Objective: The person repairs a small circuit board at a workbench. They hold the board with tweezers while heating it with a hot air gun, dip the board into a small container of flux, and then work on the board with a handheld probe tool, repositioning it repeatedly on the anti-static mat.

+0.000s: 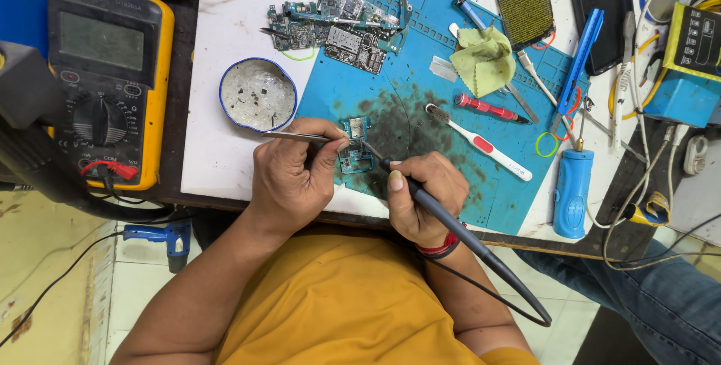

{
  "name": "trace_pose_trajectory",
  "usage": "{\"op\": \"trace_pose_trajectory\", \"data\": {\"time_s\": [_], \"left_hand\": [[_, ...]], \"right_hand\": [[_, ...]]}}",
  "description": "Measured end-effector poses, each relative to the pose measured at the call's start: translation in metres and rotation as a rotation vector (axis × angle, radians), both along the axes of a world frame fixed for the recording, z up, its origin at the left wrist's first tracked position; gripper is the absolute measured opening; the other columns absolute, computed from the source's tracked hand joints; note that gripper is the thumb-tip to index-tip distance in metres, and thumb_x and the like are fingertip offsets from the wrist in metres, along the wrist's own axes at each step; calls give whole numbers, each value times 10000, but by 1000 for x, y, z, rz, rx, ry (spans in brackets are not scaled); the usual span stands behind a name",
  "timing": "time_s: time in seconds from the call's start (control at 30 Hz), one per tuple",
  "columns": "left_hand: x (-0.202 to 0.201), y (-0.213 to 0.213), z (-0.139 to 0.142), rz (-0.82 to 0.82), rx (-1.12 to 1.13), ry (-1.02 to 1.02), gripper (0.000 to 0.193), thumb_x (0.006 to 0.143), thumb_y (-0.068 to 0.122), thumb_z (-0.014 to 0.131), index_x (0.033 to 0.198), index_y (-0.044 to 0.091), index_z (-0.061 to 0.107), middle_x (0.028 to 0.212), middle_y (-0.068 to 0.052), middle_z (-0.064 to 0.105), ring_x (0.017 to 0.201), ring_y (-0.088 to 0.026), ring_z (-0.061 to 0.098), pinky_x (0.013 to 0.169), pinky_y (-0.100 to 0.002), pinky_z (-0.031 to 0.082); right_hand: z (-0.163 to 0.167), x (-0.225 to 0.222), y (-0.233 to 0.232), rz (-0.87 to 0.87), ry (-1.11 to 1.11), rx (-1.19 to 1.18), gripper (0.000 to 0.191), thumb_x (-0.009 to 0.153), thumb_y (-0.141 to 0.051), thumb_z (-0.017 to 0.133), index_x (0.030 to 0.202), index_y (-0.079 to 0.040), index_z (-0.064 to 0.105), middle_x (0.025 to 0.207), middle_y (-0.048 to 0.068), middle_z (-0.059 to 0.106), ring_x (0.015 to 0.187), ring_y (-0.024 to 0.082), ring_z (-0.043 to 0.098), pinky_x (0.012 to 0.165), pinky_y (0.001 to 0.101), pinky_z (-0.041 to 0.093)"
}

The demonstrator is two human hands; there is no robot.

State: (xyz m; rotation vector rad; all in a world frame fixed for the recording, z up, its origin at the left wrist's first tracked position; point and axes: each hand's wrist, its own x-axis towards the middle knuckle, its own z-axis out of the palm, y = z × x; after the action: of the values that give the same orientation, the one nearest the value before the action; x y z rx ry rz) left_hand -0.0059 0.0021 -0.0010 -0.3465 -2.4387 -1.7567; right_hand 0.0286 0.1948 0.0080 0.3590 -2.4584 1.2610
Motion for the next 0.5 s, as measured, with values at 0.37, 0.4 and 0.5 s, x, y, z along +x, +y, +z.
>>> {"op": "trace_pose_trajectory", "data": {"time_s": [0.37, 0.4, 0.5], "left_hand": [[-1, -1, 0, -5, 1, 7, 99, 1023, 72, 716, 1052, 35, 629, 855, -60, 697, 664, -135, 669, 611, -280, 518], [-1, -1, 0, -3, 0, 4, 102, 1019, 73, 720, 1051, 34, 631, 847, -58, 695, 655, -133, 664, 604, -280, 515], [-1, -1, 0, -3, 8, -4, 104, 1017, 72, 721, 1049, 33, 631, 846, -56, 695, 650, -131, 660, 600, -279, 513]], "right_hand": [[0, 0, 0, 7, 0, -4, 64, 967, -45, 654, 948, -13, 602, 828, 103, 693, 653, 233, 626, 627, 332, 483], [0, 0, 0, 9, 0, -5, 64, 966, -43, 653, 946, -12, 601, 827, 103, 693, 650, 231, 625, 624, 330, 483], [1, 0, 0, 12, -5, -5, 65, 963, -40, 653, 943, -11, 598, 825, 104, 695, 644, 227, 622, 618, 327, 482]]}}
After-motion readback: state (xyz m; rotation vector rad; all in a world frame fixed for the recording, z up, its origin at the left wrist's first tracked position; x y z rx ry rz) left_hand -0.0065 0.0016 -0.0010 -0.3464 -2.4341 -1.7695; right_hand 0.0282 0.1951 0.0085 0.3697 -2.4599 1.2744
